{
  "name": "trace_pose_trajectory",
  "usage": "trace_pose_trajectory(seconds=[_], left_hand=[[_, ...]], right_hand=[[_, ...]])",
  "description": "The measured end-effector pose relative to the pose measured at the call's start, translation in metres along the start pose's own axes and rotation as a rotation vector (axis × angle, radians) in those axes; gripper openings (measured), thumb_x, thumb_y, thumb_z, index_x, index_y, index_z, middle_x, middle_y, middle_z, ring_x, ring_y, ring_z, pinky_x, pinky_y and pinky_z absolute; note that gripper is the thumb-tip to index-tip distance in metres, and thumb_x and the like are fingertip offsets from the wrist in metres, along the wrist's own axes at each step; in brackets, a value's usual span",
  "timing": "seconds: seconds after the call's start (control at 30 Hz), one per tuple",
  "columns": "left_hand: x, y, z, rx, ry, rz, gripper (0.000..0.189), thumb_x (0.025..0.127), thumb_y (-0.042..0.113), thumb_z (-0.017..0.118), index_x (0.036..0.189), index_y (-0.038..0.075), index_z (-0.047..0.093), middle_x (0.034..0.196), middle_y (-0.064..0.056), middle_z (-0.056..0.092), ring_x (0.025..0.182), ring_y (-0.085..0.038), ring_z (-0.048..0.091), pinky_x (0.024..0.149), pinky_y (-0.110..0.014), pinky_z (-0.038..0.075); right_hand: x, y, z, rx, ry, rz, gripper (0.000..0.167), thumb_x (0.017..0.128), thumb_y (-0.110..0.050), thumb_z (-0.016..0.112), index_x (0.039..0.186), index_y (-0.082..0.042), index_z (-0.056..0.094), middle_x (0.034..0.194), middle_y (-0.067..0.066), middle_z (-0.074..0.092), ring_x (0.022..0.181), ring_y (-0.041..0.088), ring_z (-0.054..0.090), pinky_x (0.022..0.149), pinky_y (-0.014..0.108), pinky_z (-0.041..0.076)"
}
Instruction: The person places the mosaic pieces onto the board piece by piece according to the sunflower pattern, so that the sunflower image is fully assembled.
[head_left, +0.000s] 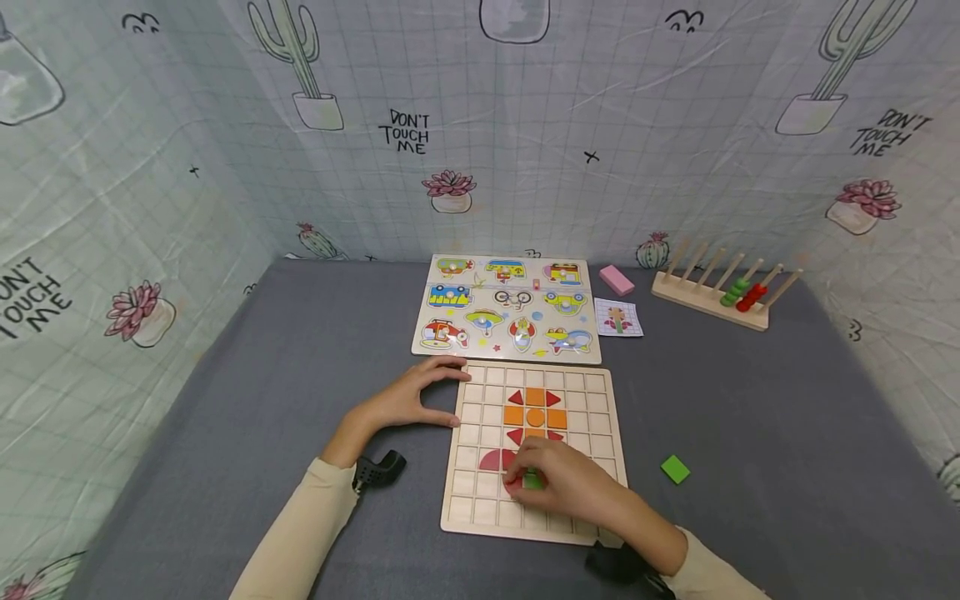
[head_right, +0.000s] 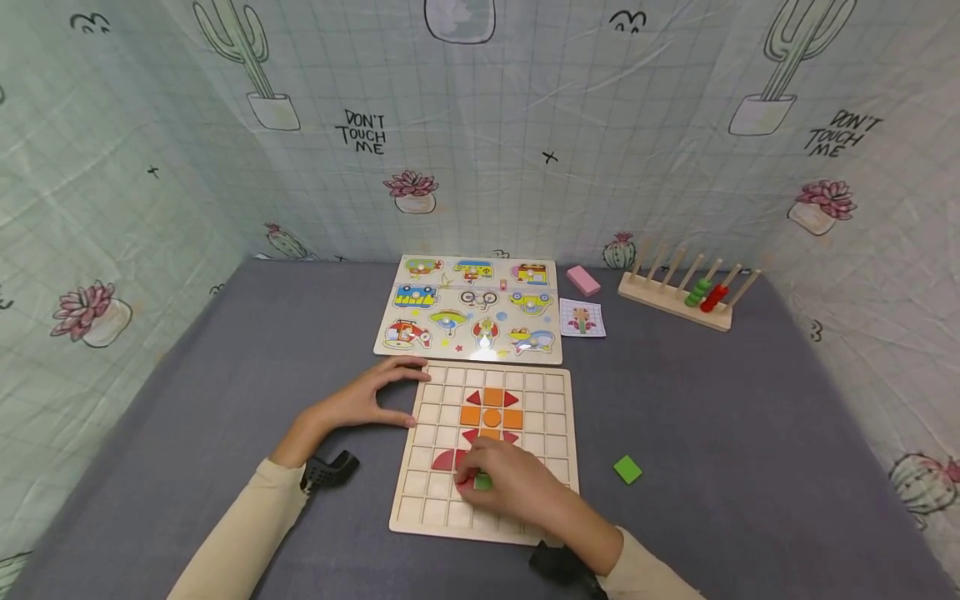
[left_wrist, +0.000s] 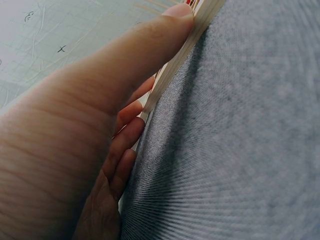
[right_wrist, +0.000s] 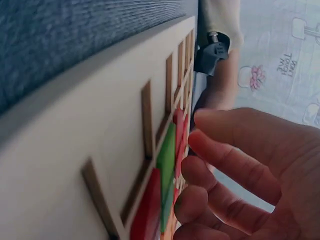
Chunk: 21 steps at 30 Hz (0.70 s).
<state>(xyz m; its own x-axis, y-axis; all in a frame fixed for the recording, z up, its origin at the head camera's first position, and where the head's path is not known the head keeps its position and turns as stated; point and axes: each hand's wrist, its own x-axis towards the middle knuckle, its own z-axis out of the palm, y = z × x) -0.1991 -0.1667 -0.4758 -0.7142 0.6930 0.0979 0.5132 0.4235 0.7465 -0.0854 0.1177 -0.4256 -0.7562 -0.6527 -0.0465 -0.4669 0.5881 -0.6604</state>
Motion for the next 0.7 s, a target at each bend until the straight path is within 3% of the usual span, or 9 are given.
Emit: trace_pose_trajectory(seconds=[0.17, 0.43, 0.7], left_hand=[[0.0, -0.001, 0.001, -0.016, -0.005, -0.011, 0.066, 0.077, 0.026, 0.085, 0.135, 0.016, 0.058, 0.149, -0.005, 0.04, 0.14, -0.027, 0.034, 0.112, -0.053, 0.027], [-0.001, -0.003, 0.001, -0.023, -0.004, -0.015, 0.065, 0.077, 0.027, 0.085, 0.135, 0.016, 0.058, 0.15, -0.005, 0.039, 0.14, -0.028, 0.033, 0.112, -0.054, 0.027], [-0.001, -0.003, 0.002, -0.027, -0.006, -0.018, 0.066, 0.077, 0.027, 0.085, 0.136, 0.017, 0.058, 0.15, -0.005, 0.039, 0.141, -0.027, 0.032, 0.112, -0.054, 0.026]], right_hand=[[-0.007, 0.004, -0.007, 0.019, 0.057, 0.012, 0.005, 0.085, -0.015, 0.077, 0.089, -0.014, 0.074, 0.083, -0.007, 0.061, 0.067, 0.006, 0.048, 0.059, 0.019, 0.042], [-0.02, 0.021, -0.018, 0.042, 0.117, 0.057, 0.004, 0.087, -0.016, 0.075, 0.085, -0.015, 0.071, 0.078, -0.012, 0.057, 0.067, 0.006, 0.05, 0.058, 0.02, 0.044], [-0.04, 0.044, -0.031, 0.093, 0.17, 0.082, 0.004, 0.087, -0.013, 0.074, 0.088, -0.01, 0.072, 0.083, -0.008, 0.061, 0.065, 0.002, 0.048, 0.056, 0.021, 0.044]])
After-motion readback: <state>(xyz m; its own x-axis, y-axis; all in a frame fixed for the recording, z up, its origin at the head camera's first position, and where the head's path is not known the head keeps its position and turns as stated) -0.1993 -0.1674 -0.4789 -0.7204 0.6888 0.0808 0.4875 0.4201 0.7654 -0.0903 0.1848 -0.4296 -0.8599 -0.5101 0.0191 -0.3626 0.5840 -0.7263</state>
